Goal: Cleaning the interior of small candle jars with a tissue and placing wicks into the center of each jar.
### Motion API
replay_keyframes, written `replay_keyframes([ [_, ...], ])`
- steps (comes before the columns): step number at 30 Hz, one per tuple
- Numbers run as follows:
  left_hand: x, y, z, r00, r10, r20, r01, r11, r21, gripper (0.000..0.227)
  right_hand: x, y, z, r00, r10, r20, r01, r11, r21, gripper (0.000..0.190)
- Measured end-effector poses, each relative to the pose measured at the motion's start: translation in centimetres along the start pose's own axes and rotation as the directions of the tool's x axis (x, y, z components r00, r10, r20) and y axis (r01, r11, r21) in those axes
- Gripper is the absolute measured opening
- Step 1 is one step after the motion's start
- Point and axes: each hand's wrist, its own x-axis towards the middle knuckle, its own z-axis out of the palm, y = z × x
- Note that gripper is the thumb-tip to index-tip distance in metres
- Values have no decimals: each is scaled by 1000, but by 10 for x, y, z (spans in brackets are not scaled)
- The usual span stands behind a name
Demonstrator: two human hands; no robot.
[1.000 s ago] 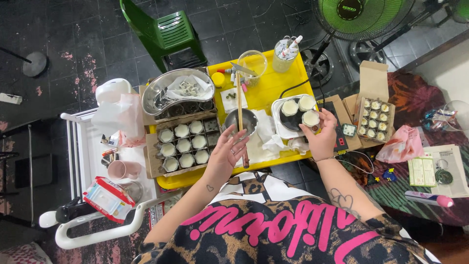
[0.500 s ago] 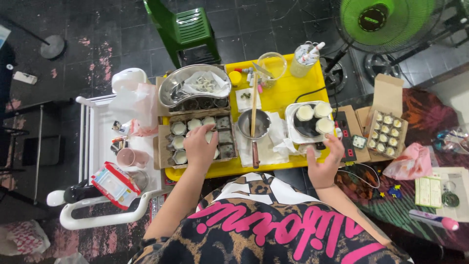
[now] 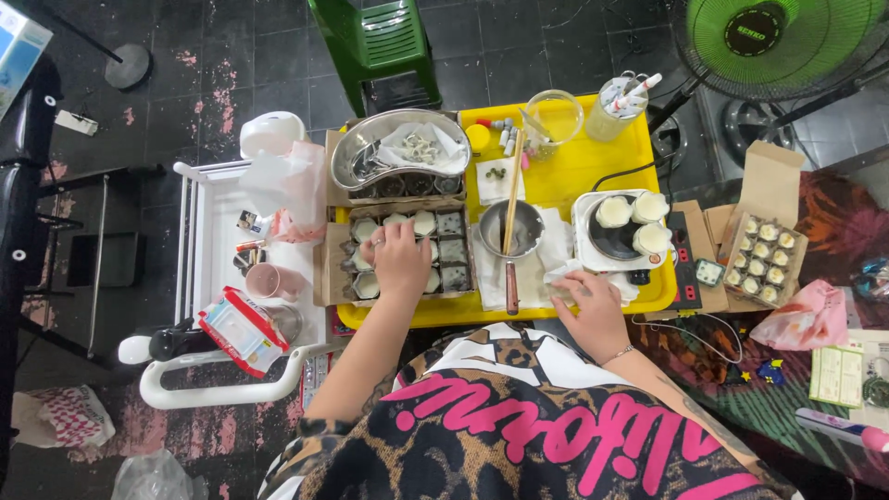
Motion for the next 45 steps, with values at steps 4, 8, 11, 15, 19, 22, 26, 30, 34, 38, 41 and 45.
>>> replay_keyframes([
  [4, 23, 9, -2, 987, -96, 128, 77, 986, 150, 48, -4, 6, 9, 1000, -6, 4, 6, 1000, 9, 29],
  [8, 38, 12, -1, 949, -157, 274, 103, 974, 204, 47, -7, 6, 10, 1000, -5, -9, 6, 999, 47, 32],
  [11, 51, 15, -4, 909, -219, 354, 128, 957, 261, 55, -10, 10, 13, 1000, -14, -21, 16, 998, 62, 31],
  [15, 71, 30, -19, 796, -307, 521, 127, 927, 352, 57, -10, 12, 15, 998, -37, -52, 40, 997, 68, 31],
  [19, 79, 22, 4, 765, -333, 551, 187, 934, 305, 61, -10, 7, 7, 999, -7, -51, 12, 995, 101, 31],
  [22, 83, 26, -3, 759, -341, 554, 175, 927, 332, 65, -10, 8, 4, 996, -29, -90, 39, 994, 106, 32],
  [26, 78, 20, -10, 826, -231, 513, 62, 944, 325, 64, -11, 11, 4, 996, -26, -83, 35, 994, 108, 30],
  [30, 70, 11, -10, 885, -134, 445, 8, 962, 273, 60, -10, 14, 5, 996, -51, -78, 60, 992, 112, 29],
  [34, 56, 9, -30, 961, -66, 269, 30, 990, 137, 58, -6, 12, 0, 997, -44, -64, 50, 995, 92, 27],
  [38, 47, 0, -52, 973, -35, 228, 106, 947, -304, 45, -2, 9, -4, 990, -56, -130, 72, 990, 120, 24],
  [41, 44, 1, -61, 902, 37, 430, 252, 764, -594, 38, 0, 6, -5, 989, -42, -143, 63, 987, 150, 23],
  [45, 36, -1, -31, 805, 167, 570, 482, 376, -791, 37, 7, -7, -14, 994, 13, -104, 18, 955, 296, 23],
])
